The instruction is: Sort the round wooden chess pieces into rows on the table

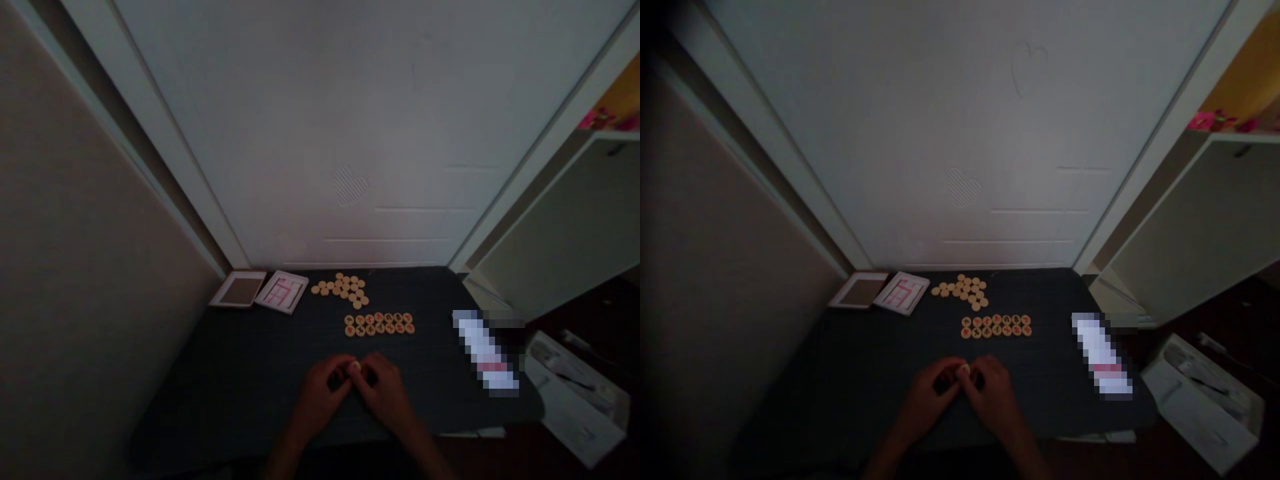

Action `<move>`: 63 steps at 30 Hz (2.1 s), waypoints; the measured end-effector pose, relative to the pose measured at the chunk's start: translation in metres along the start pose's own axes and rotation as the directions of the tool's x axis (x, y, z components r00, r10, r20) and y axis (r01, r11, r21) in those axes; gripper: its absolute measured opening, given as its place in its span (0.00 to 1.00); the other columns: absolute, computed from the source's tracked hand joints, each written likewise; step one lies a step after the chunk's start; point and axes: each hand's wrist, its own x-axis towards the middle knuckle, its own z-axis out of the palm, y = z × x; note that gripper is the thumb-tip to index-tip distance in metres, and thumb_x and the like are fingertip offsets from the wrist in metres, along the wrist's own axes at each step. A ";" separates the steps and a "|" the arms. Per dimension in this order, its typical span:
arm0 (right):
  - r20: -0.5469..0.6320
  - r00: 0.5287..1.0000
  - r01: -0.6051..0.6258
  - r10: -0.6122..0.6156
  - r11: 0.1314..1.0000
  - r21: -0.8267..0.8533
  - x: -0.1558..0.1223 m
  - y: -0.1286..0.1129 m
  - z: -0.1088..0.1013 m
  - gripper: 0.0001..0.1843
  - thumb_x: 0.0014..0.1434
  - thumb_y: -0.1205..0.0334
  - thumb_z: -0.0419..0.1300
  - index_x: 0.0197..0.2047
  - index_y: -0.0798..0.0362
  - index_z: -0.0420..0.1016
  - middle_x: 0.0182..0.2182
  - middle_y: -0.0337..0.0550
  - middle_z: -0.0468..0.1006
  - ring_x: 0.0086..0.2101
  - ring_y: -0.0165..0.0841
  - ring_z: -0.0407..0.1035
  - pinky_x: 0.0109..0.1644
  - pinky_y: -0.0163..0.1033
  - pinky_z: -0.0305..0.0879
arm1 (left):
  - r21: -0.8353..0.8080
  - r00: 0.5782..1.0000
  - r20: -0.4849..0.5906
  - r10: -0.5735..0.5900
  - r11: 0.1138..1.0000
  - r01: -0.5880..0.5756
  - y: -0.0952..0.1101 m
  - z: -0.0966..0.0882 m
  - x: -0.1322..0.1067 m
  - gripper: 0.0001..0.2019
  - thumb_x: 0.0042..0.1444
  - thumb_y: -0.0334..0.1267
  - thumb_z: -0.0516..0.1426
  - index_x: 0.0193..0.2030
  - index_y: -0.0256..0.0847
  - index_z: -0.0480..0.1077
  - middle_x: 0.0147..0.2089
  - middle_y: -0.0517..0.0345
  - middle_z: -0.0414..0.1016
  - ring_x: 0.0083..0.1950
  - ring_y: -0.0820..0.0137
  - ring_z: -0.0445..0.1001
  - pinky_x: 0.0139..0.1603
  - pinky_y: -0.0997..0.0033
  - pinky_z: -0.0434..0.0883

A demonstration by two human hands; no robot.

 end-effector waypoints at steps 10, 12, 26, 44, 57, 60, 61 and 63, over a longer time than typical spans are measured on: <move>0.019 1.000 0.023 -0.024 0.999 0.022 0.000 0.001 -0.001 0.12 0.70 0.58 0.55 0.36 0.50 0.74 0.31 0.40 0.78 0.35 0.34 0.71 0.43 0.37 0.62 | 0.000 1.000 -0.010 -0.013 1.000 0.013 -0.002 0.001 0.000 0.12 0.61 0.40 0.61 0.52 0.48 0.75 0.44 0.59 0.82 0.41 0.68 0.78 0.46 0.69 0.74; 0.023 0.999 0.027 -0.027 0.999 0.019 0.000 0.002 -0.001 0.11 0.70 0.60 0.54 0.36 0.50 0.75 0.32 0.40 0.78 0.36 0.34 0.72 0.43 0.37 0.62 | 0.013 1.000 -0.011 -0.008 1.000 0.008 -0.001 0.001 0.000 0.12 0.62 0.41 0.61 0.52 0.49 0.75 0.44 0.59 0.81 0.41 0.68 0.78 0.46 0.69 0.75; 0.014 0.999 0.043 -0.043 0.999 0.012 -0.001 0.006 0.000 0.14 0.71 0.64 0.49 0.36 0.50 0.73 0.33 0.42 0.78 0.37 0.35 0.72 0.44 0.37 0.63 | 0.019 0.993 -0.108 0.048 0.999 -0.046 -0.001 0.003 0.000 0.13 0.63 0.42 0.60 0.53 0.46 0.75 0.40 0.58 0.81 0.37 0.69 0.78 0.42 0.70 0.75; -0.105 0.994 0.005 0.004 0.996 0.088 0.001 0.002 -0.006 0.13 0.68 0.60 0.53 0.33 0.51 0.74 0.28 0.39 0.78 0.29 0.33 0.73 0.35 0.35 0.64 | 0.046 0.974 -0.212 -0.076 0.995 0.088 -0.003 -0.021 0.049 0.12 0.58 0.42 0.60 0.48 0.45 0.72 0.43 0.57 0.81 0.39 0.66 0.79 0.42 0.66 0.75; -0.127 0.992 0.005 0.011 0.992 0.126 0.002 0.003 -0.007 0.13 0.68 0.60 0.54 0.35 0.50 0.76 0.29 0.40 0.80 0.30 0.34 0.75 0.36 0.35 0.67 | 0.439 0.991 -0.130 0.025 0.898 0.035 -0.026 -0.024 0.078 0.13 0.63 0.39 0.58 0.53 0.45 0.76 0.51 0.52 0.76 0.42 0.66 0.76 0.46 0.66 0.71; -0.140 0.990 -0.003 0.021 0.992 0.128 0.000 0.001 -0.007 0.12 0.68 0.60 0.54 0.35 0.51 0.77 0.30 0.40 0.80 0.31 0.33 0.75 0.37 0.35 0.67 | 0.487 0.992 -0.124 0.024 0.873 0.040 -0.028 -0.023 0.079 0.14 0.64 0.40 0.58 0.54 0.45 0.76 0.52 0.51 0.74 0.46 0.64 0.76 0.48 0.66 0.70; -0.143 0.989 -0.006 0.024 0.992 0.127 0.000 0.000 -0.008 0.12 0.68 0.60 0.54 0.36 0.51 0.77 0.31 0.40 0.80 0.32 0.33 0.75 0.37 0.35 0.68 | 0.497 0.992 -0.123 0.023 0.867 0.042 -0.028 -0.023 0.079 0.14 0.64 0.41 0.57 0.54 0.46 0.76 0.52 0.51 0.74 0.48 0.64 0.76 0.48 0.66 0.70; -0.161 0.987 -0.007 0.027 0.992 0.123 0.001 0.000 -0.012 0.13 0.69 0.60 0.53 0.37 0.50 0.77 0.31 0.41 0.80 0.32 0.34 0.75 0.37 0.36 0.68 | 0.509 0.993 -0.115 0.018 0.860 0.043 -0.030 -0.022 0.079 0.15 0.65 0.42 0.57 0.55 0.46 0.76 0.52 0.52 0.74 0.49 0.63 0.76 0.48 0.65 0.70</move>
